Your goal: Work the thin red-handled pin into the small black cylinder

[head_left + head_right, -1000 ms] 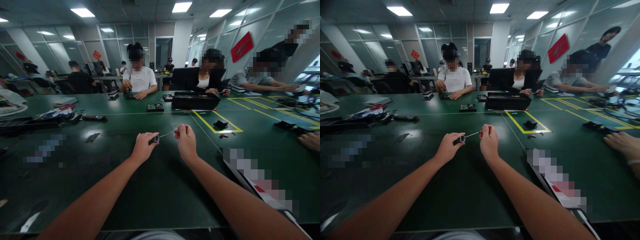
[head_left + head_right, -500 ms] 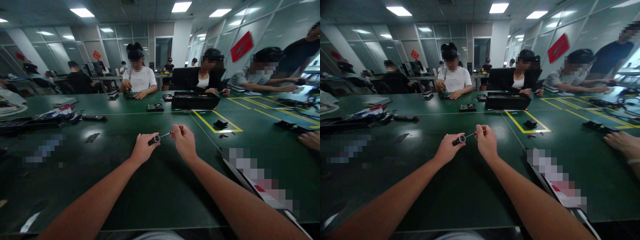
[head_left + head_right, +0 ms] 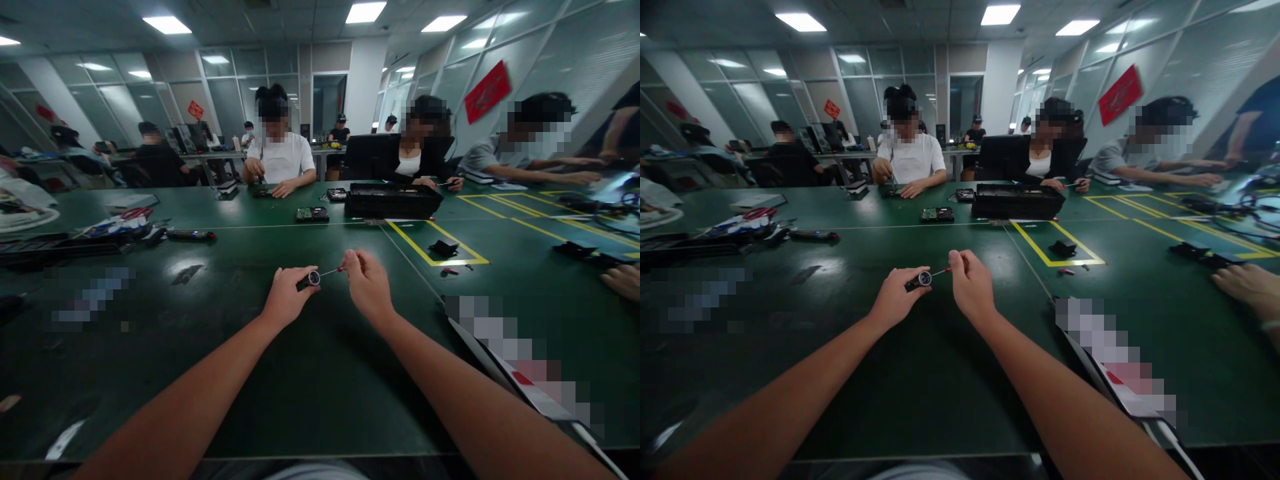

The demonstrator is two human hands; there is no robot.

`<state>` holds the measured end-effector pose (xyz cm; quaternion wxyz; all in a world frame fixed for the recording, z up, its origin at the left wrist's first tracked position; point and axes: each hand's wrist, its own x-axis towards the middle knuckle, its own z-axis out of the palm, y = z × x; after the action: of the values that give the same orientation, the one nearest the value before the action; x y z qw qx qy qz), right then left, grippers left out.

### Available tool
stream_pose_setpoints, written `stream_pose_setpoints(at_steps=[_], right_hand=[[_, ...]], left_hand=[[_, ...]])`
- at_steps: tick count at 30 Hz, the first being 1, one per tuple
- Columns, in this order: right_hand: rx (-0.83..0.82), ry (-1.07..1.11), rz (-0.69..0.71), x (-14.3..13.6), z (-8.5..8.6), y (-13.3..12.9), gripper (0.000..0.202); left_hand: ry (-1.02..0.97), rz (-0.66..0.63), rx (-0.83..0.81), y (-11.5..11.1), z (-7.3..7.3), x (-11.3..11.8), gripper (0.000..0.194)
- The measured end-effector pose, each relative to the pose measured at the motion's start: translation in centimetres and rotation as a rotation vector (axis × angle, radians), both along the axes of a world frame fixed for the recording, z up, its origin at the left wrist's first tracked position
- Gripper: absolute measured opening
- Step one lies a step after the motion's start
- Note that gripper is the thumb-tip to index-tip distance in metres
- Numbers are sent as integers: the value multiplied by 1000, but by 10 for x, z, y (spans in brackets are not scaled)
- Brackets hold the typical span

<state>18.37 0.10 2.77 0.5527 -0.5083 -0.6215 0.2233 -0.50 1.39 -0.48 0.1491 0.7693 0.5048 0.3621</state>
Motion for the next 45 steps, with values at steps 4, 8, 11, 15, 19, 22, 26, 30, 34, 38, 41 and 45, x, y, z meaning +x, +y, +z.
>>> stream_pose_setpoints(at_steps=[4,8,11,15,19,22,26,30,34,38,41,45], right_hand=[[-6,203,19,-1,-5,7,13],[-55,364,42,0,-12,17,22],[-122,515,-64,2,-16,25,30],[-117,484,-192,7,-18,28,28],[-79,367,-169,6,-16,22,26],[-44,305,-163,3,-12,16,26],[5,268,-184,3,-8,13,27],[46,252,-187,3,-6,11,26],[60,260,-165,2,-4,9,26],[58,260,-172,1,-4,9,25],[59,248,-177,2,-6,10,25],[72,257,-161,2,-8,12,24]], left_hand=[[2,14,-14,-2,2,1,41],[13,-8,-1,-4,6,3,41],[56,-55,48,-3,7,5,41],[114,-41,-10,1,3,5,41],[126,-26,-29,3,1,3,40],[90,-17,-28,1,2,2,40],[-33,7,-53,-2,6,2,36],[-172,20,-98,1,13,-3,30],[-297,-7,-289,8,21,-10,36],[-194,-9,-448,10,31,-11,37],[120,-73,-388,9,35,-4,33],[439,-147,-356,13,31,11,38]])
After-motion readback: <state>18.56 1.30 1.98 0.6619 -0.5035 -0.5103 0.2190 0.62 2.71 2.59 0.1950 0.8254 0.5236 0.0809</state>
